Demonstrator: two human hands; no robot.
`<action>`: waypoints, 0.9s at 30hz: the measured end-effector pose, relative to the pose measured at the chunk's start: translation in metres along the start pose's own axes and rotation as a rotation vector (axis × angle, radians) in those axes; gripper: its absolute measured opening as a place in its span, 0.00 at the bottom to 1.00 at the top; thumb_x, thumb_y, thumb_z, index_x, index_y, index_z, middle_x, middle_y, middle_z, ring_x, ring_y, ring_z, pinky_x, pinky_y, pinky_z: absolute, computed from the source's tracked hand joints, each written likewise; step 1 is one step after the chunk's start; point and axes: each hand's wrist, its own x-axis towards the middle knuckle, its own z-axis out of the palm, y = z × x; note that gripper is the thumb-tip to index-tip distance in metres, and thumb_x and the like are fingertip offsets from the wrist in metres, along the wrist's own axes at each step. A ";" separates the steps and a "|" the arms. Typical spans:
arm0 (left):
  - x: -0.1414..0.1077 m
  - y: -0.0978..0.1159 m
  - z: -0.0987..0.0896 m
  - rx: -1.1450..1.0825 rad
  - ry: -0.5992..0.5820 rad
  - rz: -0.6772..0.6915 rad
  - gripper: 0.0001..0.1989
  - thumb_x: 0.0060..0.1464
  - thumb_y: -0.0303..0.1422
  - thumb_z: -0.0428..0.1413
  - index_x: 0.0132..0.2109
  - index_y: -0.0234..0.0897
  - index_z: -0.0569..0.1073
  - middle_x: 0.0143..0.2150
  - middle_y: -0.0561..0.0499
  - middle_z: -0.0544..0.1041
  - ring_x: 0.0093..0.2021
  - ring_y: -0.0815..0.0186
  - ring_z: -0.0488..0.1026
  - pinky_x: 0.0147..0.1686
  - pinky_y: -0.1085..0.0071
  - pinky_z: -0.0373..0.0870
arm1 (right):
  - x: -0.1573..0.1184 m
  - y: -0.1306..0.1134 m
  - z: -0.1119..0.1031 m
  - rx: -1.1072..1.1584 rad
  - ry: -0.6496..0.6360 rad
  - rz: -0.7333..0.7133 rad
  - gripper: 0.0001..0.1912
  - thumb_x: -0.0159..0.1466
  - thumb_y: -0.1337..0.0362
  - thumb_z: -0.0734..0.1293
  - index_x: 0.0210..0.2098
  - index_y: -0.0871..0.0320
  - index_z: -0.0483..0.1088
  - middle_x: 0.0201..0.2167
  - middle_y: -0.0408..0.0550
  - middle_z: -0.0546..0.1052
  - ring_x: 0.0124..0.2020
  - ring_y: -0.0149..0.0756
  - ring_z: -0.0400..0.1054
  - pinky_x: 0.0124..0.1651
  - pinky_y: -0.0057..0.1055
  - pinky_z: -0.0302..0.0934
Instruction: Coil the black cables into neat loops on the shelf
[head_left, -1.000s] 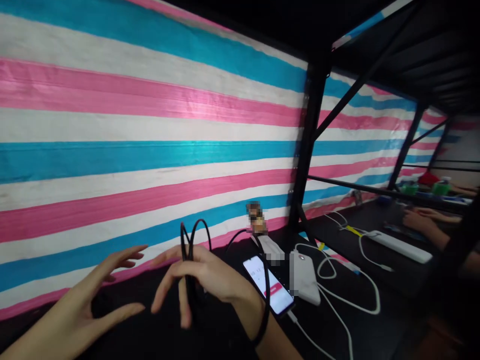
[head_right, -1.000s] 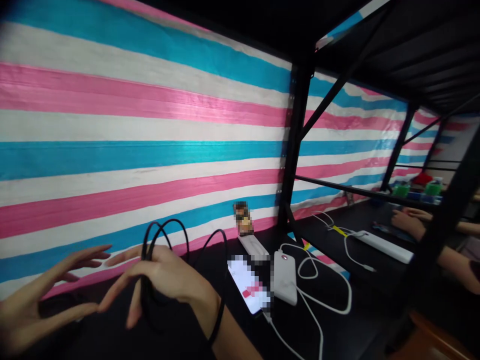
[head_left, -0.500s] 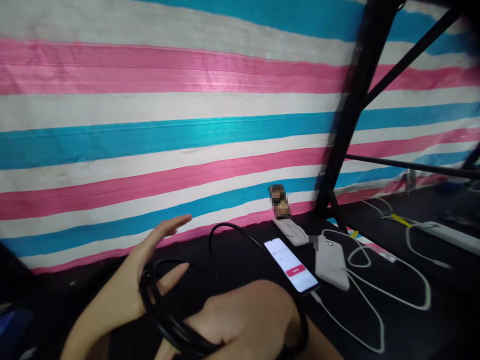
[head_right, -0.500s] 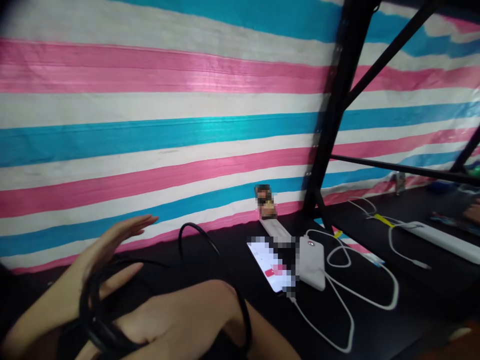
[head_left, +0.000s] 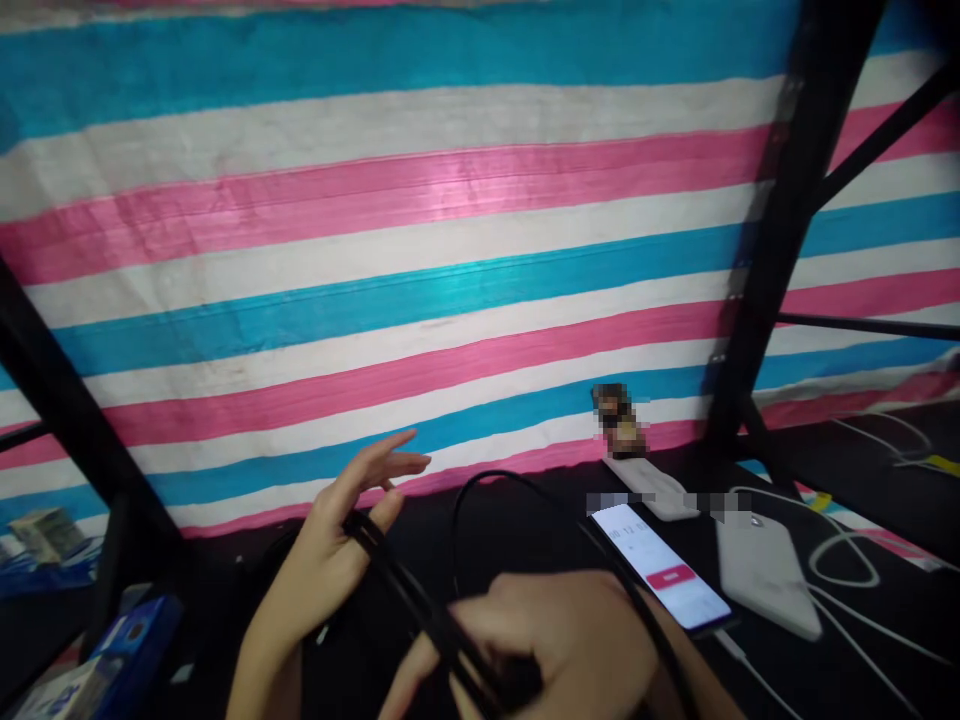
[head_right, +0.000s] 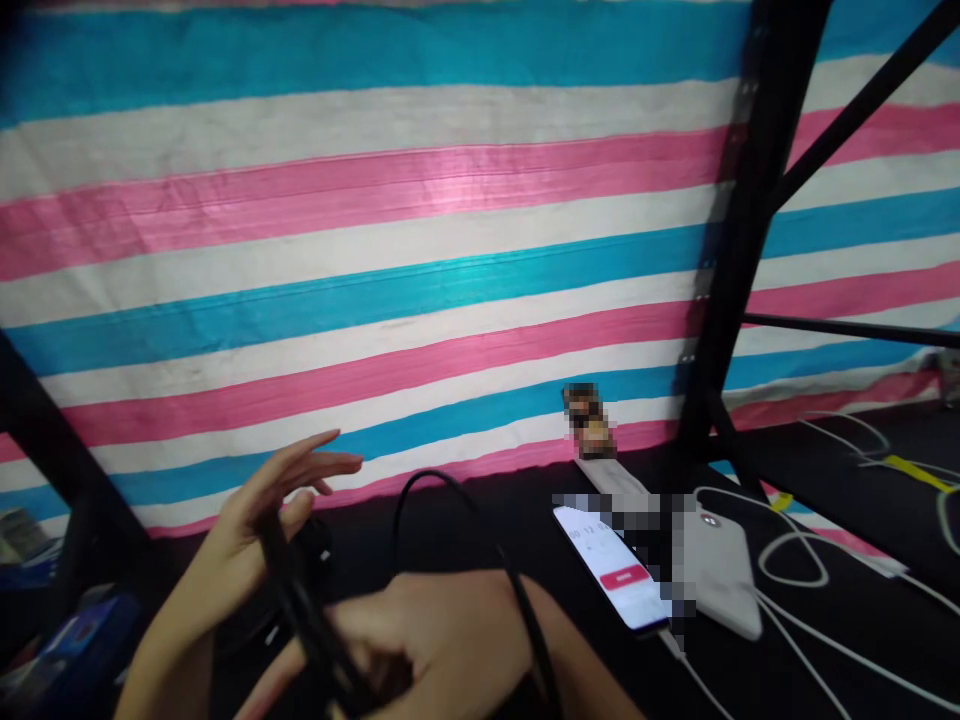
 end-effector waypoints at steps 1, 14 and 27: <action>0.001 -0.003 -0.002 -0.035 -0.002 -0.043 0.21 0.60 0.39 0.47 0.60 0.49 0.59 0.52 0.48 0.73 0.52 0.63 0.69 0.49 0.67 0.66 | -0.002 0.000 -0.003 -0.008 -0.002 -0.031 0.19 0.61 0.64 0.66 0.53 0.55 0.69 0.25 0.43 0.72 0.28 0.27 0.68 0.35 0.21 0.62; -0.008 -0.004 -0.028 -0.097 0.191 -0.237 0.28 0.46 0.44 0.60 0.55 0.47 0.64 0.18 0.60 0.65 0.16 0.73 0.59 0.16 0.79 0.58 | 0.038 0.081 -0.068 0.515 0.112 -0.054 0.32 0.65 0.43 0.51 0.53 0.61 0.65 0.37 0.55 0.76 0.29 0.37 0.74 0.27 0.30 0.67; -0.020 -0.010 -0.045 -0.077 0.160 -0.410 0.15 0.38 0.46 0.62 0.22 0.39 0.75 0.18 0.53 0.70 0.18 0.71 0.65 0.17 0.78 0.61 | 0.004 0.022 -0.033 0.366 0.707 -0.230 0.20 0.59 0.62 0.68 0.50 0.61 0.71 0.17 0.35 0.62 0.12 0.19 0.53 0.12 0.18 0.48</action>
